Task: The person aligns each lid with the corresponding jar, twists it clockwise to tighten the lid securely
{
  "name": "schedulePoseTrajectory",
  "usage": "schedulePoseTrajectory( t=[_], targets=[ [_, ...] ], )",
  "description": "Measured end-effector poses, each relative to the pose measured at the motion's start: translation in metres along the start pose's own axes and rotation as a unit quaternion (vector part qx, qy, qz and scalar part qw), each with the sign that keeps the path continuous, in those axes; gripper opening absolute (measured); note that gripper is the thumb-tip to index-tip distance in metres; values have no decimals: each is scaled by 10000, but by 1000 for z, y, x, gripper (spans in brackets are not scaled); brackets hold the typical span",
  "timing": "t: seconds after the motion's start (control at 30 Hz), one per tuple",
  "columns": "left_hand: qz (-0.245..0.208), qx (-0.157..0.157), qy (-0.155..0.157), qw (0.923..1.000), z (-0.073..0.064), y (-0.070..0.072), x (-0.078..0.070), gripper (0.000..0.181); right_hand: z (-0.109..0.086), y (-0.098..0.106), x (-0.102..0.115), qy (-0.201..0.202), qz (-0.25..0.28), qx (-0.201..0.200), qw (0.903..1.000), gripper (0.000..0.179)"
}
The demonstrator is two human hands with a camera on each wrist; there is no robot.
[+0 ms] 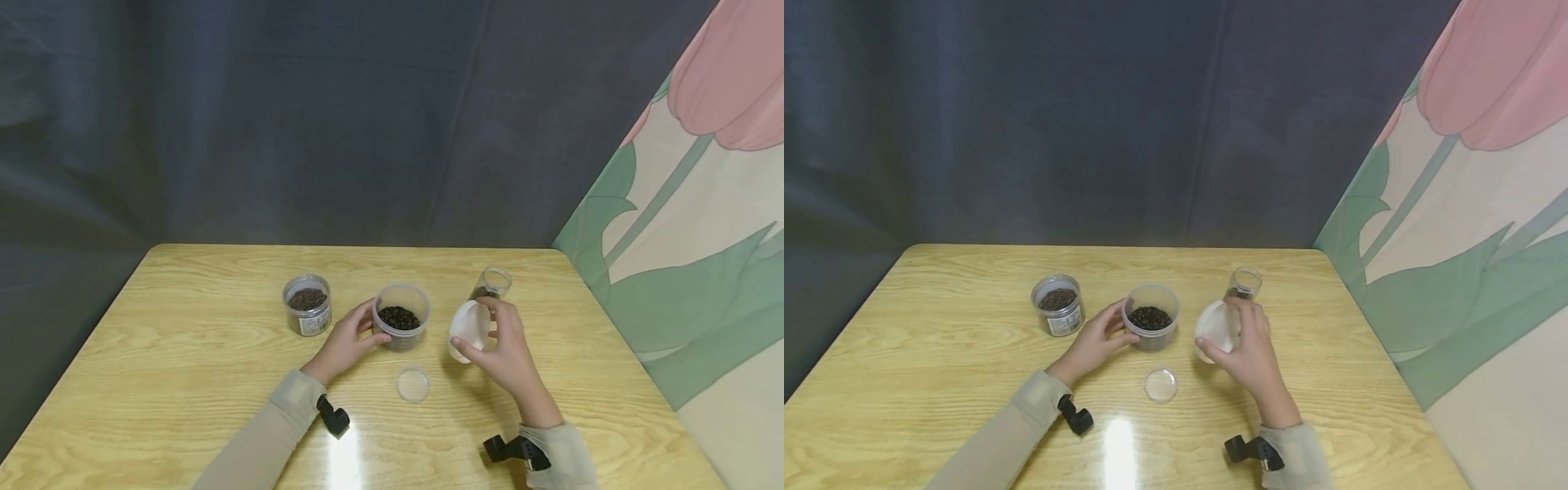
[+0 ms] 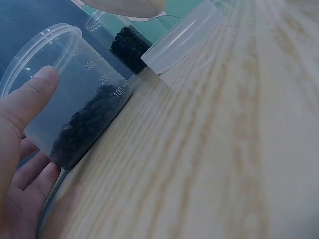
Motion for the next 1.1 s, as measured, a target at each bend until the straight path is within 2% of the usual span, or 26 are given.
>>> schedulePoseTrajectory(
  t=[0.03,0.33,0.63,0.87,1.1],
  targets=[
    [18,-8,19,10000,1,1,6,80,1,-2,0,-10,92,10,10000,76],
    [11,0,-61,10000,2,4,5,81,6,-9,4,-12,781,-173,9968,80],
    [-80,129,-29,9999,5,4,7,80,9,6,45,250,1236,-851,9884,73],
    [-189,190,30,9996,3,4,7,79,19,-13,26,336,1747,-1283,9756,80],
    [-456,151,189,9987,3,7,11,78,25,-21,28,652,1901,-1515,9678,76]
  ],
)
Point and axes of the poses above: each hand's wrist, its own z-axis towards the middle knuckle, its own y-axis out of the back of the hand, x = y × z, the point moved 6 cm from there along z, towards the middle knuckle, and after that the axes turned 9 degrees about -z, right-handed, at the moved point
